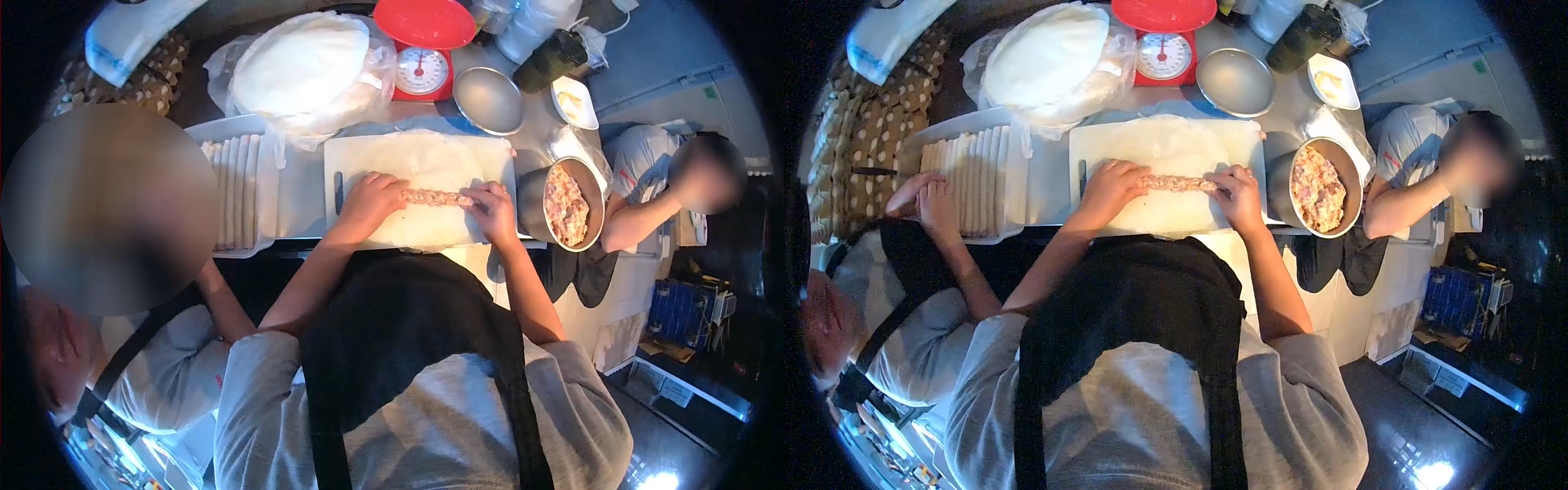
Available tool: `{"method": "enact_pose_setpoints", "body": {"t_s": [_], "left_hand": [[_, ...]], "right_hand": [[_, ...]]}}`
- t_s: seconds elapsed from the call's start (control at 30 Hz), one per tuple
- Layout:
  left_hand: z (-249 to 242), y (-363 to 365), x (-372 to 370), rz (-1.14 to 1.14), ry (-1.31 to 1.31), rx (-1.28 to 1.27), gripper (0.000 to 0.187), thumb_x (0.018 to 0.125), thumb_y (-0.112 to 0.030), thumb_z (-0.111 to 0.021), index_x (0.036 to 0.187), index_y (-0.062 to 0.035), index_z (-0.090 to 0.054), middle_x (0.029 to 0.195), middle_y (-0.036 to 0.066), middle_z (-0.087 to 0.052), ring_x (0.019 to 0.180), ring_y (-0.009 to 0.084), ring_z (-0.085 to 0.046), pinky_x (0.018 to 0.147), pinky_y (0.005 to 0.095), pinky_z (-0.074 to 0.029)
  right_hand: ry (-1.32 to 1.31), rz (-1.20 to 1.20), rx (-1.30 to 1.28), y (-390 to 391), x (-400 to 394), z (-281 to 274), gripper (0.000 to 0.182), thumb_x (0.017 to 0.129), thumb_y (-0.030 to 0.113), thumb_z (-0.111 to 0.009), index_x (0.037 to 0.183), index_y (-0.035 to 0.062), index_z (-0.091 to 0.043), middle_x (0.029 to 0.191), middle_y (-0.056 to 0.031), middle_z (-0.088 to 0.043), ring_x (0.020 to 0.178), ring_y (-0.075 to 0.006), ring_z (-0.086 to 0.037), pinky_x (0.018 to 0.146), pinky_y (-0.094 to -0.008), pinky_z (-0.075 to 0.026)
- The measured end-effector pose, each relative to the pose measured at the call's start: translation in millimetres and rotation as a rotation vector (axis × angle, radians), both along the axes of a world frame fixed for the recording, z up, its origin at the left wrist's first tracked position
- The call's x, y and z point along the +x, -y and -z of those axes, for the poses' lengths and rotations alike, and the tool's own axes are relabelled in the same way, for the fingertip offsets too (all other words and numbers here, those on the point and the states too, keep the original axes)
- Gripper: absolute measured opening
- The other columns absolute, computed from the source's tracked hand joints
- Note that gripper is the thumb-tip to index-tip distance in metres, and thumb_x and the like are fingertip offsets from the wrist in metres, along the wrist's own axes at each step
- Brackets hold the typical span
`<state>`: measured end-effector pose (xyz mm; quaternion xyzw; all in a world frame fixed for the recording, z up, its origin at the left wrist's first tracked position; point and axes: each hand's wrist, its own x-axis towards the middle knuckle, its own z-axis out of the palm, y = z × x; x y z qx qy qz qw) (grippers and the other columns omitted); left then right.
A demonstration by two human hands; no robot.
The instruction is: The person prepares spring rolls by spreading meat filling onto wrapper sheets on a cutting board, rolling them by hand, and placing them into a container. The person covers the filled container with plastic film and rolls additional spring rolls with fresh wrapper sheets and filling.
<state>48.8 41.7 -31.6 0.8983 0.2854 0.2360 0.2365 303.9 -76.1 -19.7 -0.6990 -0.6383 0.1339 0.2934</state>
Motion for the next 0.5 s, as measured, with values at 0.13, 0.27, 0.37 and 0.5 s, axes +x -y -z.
{"method": "enact_pose_setpoints", "body": {"t_s": [0.13,0.27,0.37,0.5], "left_hand": [[3,-9,-19,0.063,0.029,-0.078,0.032,0.075,-0.024,-0.07,0.105,-0.0112,-0.069,0.094,0.006,-0.065,0.093,0.0272,-0.056,0.087,0.0386,-0.044],[32,-13,-22,0.049,0.171,0.007,0.04,0.074,-0.026,-0.072,0.111,-0.0108,-0.068,0.1,0.007,-0.066,0.097,0.0289,-0.056,0.091,0.04,-0.042],[15,-15,-42,0.024,0.127,-0.067,0.039,0.074,-0.028,-0.073,0.109,-0.0108,-0.069,0.103,0.005,-0.065,0.098,0.0256,-0.056,0.091,0.0392,-0.042],[10,-19,-49,0.04,0.073,-0.169,0.036,0.074,-0.027,-0.073,0.106,-0.0108,-0.07,0.1,0.004,-0.065,0.097,0.0238,-0.055,0.09,0.0372,-0.041]], "right_hand": [[0.067,-0.032,0.092,6,9,1,0.034,0.064,0.013,-0.08,0.097,0.009,-0.072,0.089,-0.0085,-0.063,0.087,-0.0289,-0.058,0.08,-0.0383,-0.046],[0.107,-0.06,0.052,5,17,9,0.037,0.063,0.015,-0.081,0.098,0.0076,-0.072,0.093,-0.0108,-0.064,0.091,-0.0294,-0.058,0.084,-0.0391,-0.045],[0.028,-0.032,0.041,5,4,-8,0.036,0.063,0.01,-0.079,0.099,0.009,-0.073,0.091,-0.0109,-0.061,0.091,-0.0291,-0.056,0.084,-0.0383,-0.044],[0.047,-0.002,0.006,7,7,-1,0.039,0.062,0.003,-0.078,0.099,0.0099,-0.073,0.088,-0.0086,-0.059,0.088,-0.0271,-0.055,0.083,-0.0368,-0.044]]}}
